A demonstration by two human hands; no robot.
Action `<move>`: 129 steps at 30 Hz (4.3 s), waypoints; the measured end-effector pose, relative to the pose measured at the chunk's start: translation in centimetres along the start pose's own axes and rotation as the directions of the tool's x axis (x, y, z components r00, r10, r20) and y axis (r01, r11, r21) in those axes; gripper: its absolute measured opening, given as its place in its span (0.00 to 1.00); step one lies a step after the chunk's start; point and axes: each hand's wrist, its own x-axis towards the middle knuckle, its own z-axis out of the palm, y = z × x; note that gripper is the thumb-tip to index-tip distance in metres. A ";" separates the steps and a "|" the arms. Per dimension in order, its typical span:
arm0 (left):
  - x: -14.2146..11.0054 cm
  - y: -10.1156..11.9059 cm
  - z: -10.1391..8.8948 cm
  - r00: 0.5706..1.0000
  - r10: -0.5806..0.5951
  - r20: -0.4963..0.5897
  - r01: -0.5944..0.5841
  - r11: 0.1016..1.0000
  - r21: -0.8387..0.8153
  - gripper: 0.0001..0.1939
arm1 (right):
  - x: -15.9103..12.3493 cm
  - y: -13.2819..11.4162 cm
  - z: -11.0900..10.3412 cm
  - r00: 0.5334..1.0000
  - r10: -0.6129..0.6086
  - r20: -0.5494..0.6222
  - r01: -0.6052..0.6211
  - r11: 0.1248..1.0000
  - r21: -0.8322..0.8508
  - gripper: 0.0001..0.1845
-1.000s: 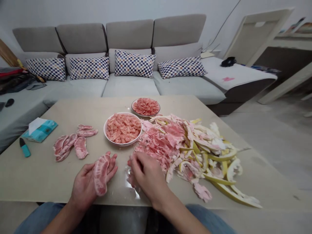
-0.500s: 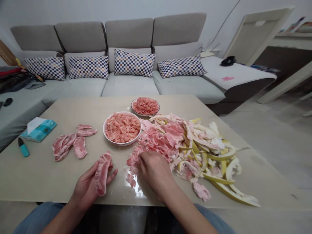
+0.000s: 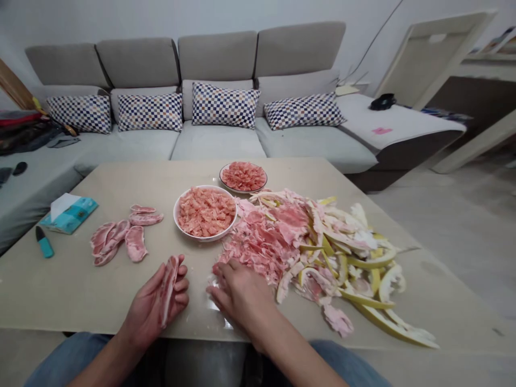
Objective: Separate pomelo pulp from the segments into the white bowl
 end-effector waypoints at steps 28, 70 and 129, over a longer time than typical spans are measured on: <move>0.3 -3.8 -0.1 0.987 0.154 -0.052 -0.098 0.823 0.560 0.17 | -0.4 -4.2 0.8 0.992 0.125 -0.034 -0.078 0.784 0.616 0.08; 0.0 -4.1 -0.1 0.975 0.218 0.037 -0.175 0.656 0.734 0.18 | -0.9 -4.6 1.5 0.975 0.219 -0.027 -0.172 0.830 0.531 0.10; -0.7 -1.0 0.3 0.995 -0.006 0.095 -0.071 0.626 0.777 0.20 | 0.1 -2.4 -1.4 0.927 0.355 0.121 -0.301 0.512 0.804 0.13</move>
